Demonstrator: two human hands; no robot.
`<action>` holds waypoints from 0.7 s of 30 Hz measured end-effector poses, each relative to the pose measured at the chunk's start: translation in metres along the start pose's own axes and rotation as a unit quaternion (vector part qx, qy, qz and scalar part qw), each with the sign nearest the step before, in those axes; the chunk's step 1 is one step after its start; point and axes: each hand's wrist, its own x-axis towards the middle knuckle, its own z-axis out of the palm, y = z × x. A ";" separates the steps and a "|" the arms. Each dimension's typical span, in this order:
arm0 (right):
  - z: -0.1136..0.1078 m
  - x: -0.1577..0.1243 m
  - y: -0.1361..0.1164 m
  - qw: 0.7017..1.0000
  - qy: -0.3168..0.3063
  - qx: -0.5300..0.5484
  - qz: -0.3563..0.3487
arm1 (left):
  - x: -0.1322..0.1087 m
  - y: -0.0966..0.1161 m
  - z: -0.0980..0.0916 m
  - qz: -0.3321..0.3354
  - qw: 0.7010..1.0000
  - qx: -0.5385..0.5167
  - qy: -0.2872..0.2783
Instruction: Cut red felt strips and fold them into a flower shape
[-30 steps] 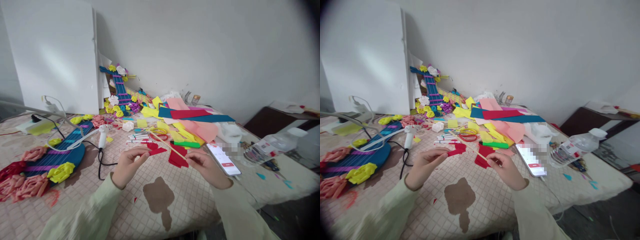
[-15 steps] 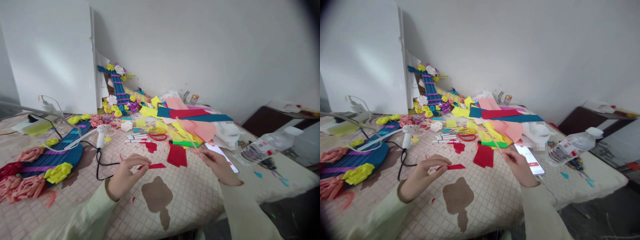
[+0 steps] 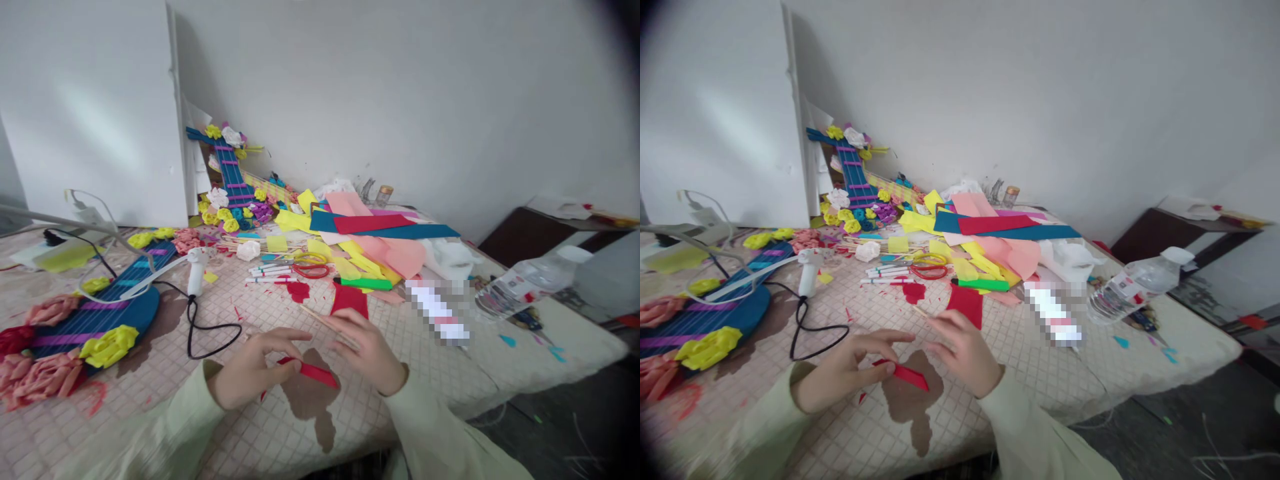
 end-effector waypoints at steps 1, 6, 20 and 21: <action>0.006 0.005 -0.004 1.000 -0.006 -0.009 -0.022 | -0.001 0.002 0.001 -0.005 1.000 -0.013 -0.009; 0.025 0.012 -0.014 0.995 0.008 0.009 -0.099 | -0.006 0.006 0.001 -0.028 0.994 -0.095 -0.038; -0.068 -0.052 0.020 0.957 0.154 0.125 0.213 | -0.025 0.004 -0.045 -0.043 0.986 -0.149 0.055; -0.078 -0.069 0.030 0.945 0.181 0.105 0.253 | -0.027 0.003 -0.052 -0.046 0.986 -0.135 0.082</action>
